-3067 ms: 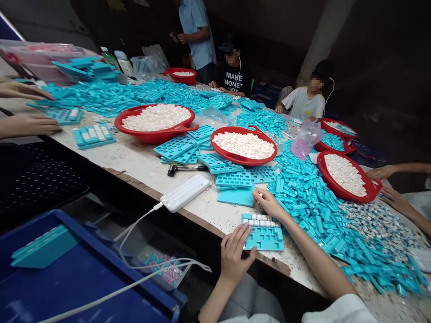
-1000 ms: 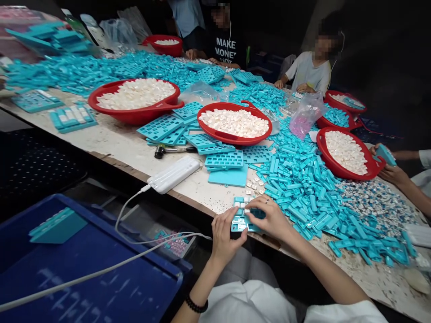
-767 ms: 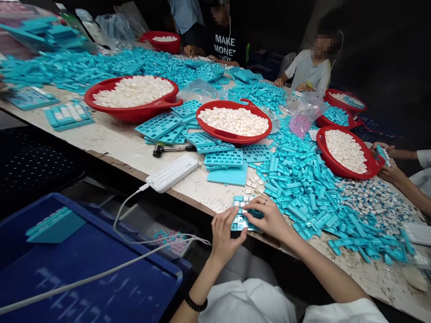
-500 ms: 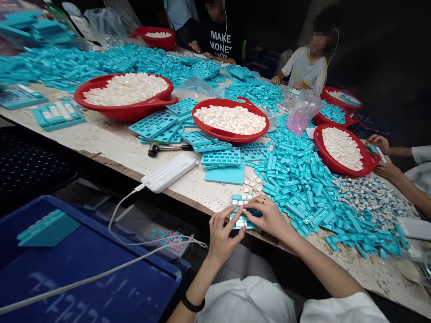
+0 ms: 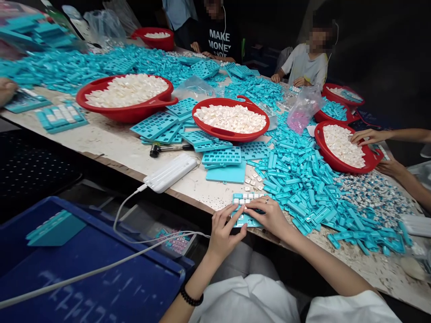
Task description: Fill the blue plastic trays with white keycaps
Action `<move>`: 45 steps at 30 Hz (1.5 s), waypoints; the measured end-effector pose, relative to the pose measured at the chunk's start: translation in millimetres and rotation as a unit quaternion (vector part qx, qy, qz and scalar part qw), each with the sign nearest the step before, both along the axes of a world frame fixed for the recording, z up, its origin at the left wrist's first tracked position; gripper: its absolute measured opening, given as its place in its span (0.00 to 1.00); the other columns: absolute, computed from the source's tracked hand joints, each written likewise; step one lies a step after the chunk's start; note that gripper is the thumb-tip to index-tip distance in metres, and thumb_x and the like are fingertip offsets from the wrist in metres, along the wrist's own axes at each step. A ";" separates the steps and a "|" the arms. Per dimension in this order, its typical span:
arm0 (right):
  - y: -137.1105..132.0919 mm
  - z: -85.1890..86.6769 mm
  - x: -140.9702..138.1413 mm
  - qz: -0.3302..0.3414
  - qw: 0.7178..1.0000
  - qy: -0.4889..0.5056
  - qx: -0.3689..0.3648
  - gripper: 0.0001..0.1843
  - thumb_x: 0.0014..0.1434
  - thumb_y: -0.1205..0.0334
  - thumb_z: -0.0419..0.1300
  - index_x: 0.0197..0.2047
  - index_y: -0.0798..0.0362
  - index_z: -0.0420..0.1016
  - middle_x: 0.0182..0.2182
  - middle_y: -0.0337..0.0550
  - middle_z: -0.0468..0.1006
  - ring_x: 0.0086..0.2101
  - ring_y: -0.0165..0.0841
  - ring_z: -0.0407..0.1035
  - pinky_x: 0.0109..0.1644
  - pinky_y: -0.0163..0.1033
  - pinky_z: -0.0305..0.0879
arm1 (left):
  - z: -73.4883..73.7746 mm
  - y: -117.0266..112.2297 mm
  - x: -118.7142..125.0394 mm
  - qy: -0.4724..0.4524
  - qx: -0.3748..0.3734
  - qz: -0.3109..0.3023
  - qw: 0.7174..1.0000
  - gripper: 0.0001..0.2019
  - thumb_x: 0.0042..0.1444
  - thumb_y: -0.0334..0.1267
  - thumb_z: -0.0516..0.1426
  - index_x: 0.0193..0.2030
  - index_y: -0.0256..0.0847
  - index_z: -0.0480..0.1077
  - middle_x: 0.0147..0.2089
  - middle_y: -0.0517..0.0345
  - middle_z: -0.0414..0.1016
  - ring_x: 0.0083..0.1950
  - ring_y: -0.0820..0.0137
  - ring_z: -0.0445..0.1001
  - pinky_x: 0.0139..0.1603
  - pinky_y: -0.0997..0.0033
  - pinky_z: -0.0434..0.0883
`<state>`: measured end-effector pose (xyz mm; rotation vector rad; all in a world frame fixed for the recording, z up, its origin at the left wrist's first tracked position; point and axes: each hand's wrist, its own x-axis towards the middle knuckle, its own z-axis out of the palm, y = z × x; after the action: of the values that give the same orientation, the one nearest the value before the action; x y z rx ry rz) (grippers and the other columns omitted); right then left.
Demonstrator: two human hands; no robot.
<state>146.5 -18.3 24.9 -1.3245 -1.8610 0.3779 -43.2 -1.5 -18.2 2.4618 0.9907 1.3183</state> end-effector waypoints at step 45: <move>-38.4 19.3 33.5 -0.097 0.982 -0.136 0.094 0.19 0.67 0.68 0.53 0.59 0.50 0.73 0.48 0.48 0.80 0.49 0.39 0.73 0.55 0.47 0.70 | 17.1 2.7 -13.0 0.154 0.029 -0.051 0.986 0.28 0.67 0.38 0.55 0.72 0.44 0.55 0.62 0.44 0.72 0.61 0.54 0.71 0.62 0.52 0.63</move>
<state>180.0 -56.7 44.2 -1.4658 -1.9114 -0.0834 -56.3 1.1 -1.1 2.7783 0.8818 0.9680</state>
